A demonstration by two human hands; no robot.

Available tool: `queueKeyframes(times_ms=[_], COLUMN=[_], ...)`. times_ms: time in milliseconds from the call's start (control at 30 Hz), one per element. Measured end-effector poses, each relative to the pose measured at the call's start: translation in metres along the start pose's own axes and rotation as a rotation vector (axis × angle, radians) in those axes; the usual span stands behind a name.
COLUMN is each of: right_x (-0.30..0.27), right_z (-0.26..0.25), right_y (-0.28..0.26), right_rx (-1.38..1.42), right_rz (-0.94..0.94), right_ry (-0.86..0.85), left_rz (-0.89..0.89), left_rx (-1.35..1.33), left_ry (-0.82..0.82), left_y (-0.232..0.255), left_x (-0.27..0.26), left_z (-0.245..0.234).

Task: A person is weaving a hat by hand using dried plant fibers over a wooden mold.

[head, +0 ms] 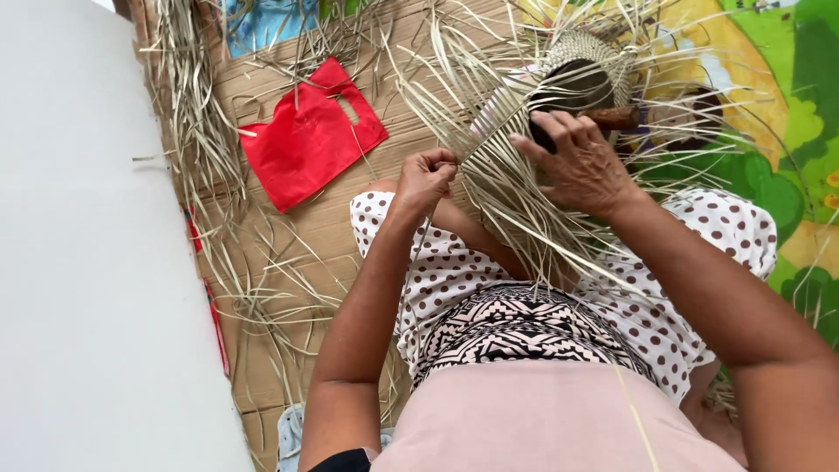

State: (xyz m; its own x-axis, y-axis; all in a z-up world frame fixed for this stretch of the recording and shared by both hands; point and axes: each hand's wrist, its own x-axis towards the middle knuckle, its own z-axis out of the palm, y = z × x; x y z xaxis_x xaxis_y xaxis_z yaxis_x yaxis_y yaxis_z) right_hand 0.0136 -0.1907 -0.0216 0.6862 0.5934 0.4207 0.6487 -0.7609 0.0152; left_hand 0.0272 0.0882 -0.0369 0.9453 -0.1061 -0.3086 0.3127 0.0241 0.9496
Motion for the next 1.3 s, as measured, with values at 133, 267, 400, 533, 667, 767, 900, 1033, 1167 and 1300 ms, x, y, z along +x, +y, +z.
queueKeyframes(times_ms=[133,267,400,533,667,767,900,1033,1167,1300], right_x=[0.034,0.067,0.076,0.082,0.092,0.100,0.101,0.094,0.086,0.068], right_z=[0.024,0.032,0.050,0.040,0.035,0.014,0.009,0.027,0.022,0.017], right_y=[-0.013,-0.020,-0.019,-0.022,-0.020,-0.026,-0.028,-0.024,-0.023,-0.028], right_rx=[0.154,0.349,0.409,0.601,0.930,0.982,1.113,1.034,0.824,0.630], right_rz=[-0.101,-0.086,-0.083,0.076,0.167,0.141,0.230,0.229,0.093,0.063], right_ry=[0.163,0.172,0.145,0.075,0.017,-0.011,-0.009,0.019,0.056,-0.005], left_rz=[-0.002,0.021,0.060,0.212,0.255,0.266,0.244,0.184,0.214,0.225], left_rx=[0.003,0.046,0.145,0.531,0.489,0.289,0.168,0.022,-0.079,-0.168], left_ry=[-0.016,-0.011,-0.002,0.089,0.077,0.030,0.093,0.131,0.177,0.301], left_y=[0.006,0.023,0.032,0.040,0.022,-0.007,0.008,0.025,0.026,0.007], left_x=[0.000,-0.008,-0.018,-0.029,-0.022,0.008,-0.009,-0.039,-0.046,-0.030], left_z=[0.001,0.002,0.004,0.005,0.003,0.002,0.020,0.030,0.041,0.052])
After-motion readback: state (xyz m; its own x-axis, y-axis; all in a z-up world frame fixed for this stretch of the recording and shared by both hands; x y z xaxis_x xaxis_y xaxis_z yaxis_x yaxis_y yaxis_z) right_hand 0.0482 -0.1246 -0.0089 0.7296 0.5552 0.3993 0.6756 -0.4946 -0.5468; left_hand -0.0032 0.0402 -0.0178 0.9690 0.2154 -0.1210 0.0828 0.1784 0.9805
